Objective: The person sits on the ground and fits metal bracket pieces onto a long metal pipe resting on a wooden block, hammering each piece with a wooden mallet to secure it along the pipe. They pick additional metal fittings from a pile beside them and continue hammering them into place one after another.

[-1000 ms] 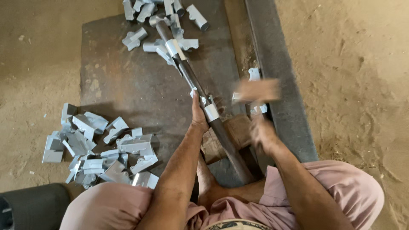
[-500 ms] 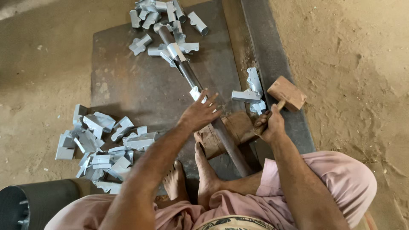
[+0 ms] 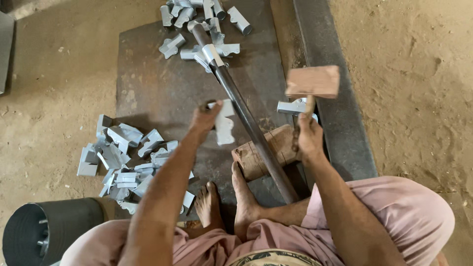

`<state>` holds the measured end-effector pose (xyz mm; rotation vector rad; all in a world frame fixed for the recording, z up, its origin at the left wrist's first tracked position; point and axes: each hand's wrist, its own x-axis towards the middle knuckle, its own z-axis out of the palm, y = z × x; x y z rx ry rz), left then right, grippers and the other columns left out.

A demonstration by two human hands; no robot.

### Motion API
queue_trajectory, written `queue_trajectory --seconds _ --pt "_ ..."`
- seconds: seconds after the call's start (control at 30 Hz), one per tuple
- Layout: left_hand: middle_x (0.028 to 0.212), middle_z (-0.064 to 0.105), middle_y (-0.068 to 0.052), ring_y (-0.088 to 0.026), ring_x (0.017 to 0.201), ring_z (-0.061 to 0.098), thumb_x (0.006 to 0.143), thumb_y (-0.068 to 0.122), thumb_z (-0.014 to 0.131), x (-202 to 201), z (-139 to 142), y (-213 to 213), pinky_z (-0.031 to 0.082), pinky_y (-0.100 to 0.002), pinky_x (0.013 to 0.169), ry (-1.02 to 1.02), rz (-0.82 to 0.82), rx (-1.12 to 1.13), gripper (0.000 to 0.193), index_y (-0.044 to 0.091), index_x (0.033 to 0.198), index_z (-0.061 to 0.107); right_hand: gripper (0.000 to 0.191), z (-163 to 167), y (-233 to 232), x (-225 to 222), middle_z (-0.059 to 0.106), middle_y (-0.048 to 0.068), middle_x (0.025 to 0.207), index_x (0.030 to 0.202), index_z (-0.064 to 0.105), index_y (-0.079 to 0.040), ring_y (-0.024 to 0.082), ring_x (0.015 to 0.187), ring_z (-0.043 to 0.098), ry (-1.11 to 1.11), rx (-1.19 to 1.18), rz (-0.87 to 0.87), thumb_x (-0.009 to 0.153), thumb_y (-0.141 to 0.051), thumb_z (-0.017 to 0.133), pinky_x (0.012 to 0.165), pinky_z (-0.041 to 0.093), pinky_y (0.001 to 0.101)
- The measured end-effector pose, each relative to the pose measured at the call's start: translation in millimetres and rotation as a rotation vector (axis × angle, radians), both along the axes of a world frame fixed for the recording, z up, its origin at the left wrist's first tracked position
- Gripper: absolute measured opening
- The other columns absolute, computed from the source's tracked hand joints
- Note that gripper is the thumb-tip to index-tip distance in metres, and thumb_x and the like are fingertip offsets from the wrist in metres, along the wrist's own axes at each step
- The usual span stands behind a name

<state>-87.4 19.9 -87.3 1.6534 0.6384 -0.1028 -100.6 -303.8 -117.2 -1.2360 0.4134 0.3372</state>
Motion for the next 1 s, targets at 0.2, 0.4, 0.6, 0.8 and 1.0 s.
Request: queue_trajectory --seconds 0.2,0.4,0.6,0.8,1.0 --pt "0.103 0.067 -0.014 -0.021 0.084 0.065 0.095 0.039 0.076 38 -58 -70 0.054 -0.044 0.067 -0.075 0.130 -0.111 0.053 -0.001 0.127 0.063 0.033 -9 14 -17 0.057 0.003 0.075 0.113 0.060 -0.002 0.009 0.065 0.052 -0.627 -0.599 0.164 0.117 -0.034 0.053 0.056 0.042 0.0317" --pt "0.128 0.062 -0.023 -0.044 0.119 0.059 0.092 0.064 0.052 59 -47 -110 0.044 -0.054 0.101 0.293 0.521 0.249 0.074 0.008 0.140 0.047 0.037 15 15 -25 0.063 0.019 0.079 0.118 0.057 0.004 0.036 0.065 0.060 -0.626 -0.546 0.064 0.112 -0.031 0.049 0.057 0.047 0.0452" --pt "0.133 0.061 -0.025 -0.044 0.124 0.057 0.096 0.074 0.026 62 -40 -107 0.042 -0.057 0.104 0.415 0.511 0.325 0.086 0.003 0.133 0.056 0.043 1 50 -6 0.070 0.015 0.078 0.128 0.054 0.001 0.014 0.059 0.050 -0.424 -0.950 0.290 0.105 -0.035 0.049 0.049 0.044 0.0327" --pt "0.123 0.068 -0.027 -0.045 0.119 0.063 0.098 0.069 0.025 57 -50 -101 0.047 -0.053 0.100 0.273 0.496 0.229 0.085 -0.001 0.124 0.066 0.040 -21 32 0 0.059 0.008 0.071 0.125 0.050 0.006 0.015 0.053 0.054 -0.483 -0.523 0.086 0.109 -0.030 0.041 0.042 0.045 0.0335" --pt "0.118 0.069 -0.024 -0.042 0.111 0.064 0.096 0.071 0.026 55 -60 -96 0.047 -0.050 0.095 0.098 0.534 0.132 0.088 0.000 0.127 0.069 0.044 -22 36 -5 0.062 0.004 0.076 0.105 0.058 -0.004 0.016 0.059 0.060 -0.548 -1.038 0.263 0.112 -0.041 0.035 0.049 0.050 0.0331"
